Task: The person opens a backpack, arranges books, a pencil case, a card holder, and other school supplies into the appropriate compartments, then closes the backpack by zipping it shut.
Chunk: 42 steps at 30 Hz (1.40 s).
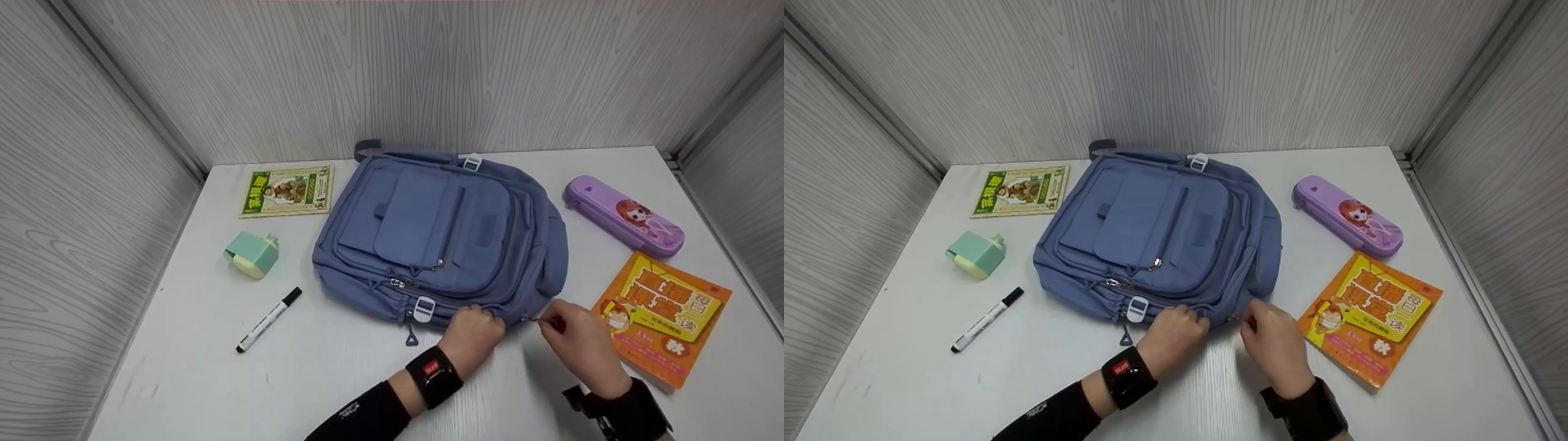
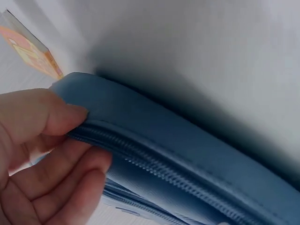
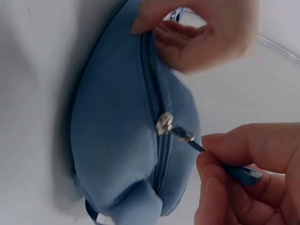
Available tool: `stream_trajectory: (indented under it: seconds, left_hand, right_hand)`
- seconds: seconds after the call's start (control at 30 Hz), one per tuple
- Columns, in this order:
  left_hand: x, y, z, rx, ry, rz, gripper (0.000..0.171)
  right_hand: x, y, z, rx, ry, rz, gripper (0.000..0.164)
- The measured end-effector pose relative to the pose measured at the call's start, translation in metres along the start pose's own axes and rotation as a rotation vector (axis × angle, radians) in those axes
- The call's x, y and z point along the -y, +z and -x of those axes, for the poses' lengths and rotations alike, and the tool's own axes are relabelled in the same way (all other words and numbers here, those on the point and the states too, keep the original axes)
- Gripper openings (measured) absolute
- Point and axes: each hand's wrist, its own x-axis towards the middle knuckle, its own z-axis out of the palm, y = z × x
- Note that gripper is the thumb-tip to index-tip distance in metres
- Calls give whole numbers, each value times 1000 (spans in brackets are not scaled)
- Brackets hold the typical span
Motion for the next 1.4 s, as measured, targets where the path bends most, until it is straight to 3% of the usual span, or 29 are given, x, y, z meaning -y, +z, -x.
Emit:
stream_trajectory:
  seconds: [0.43,0.7,0.93,1.4]
  left_hand:
    - [17,-2,21,46,150,81,13]
    - [29,-4,36,-72,218,66,15]
    - [43,-5,48,-165,279,60,17]
    - [66,-6,70,-179,360,120,19]
  right_hand:
    - [-17,2,-10,-126,-59,1,15]
    - [-26,-9,-22,-146,-37,-20,13]
    - [-29,-15,-32,-109,7,-36,7]
    - [-48,-22,-74,-81,23,-2,4]
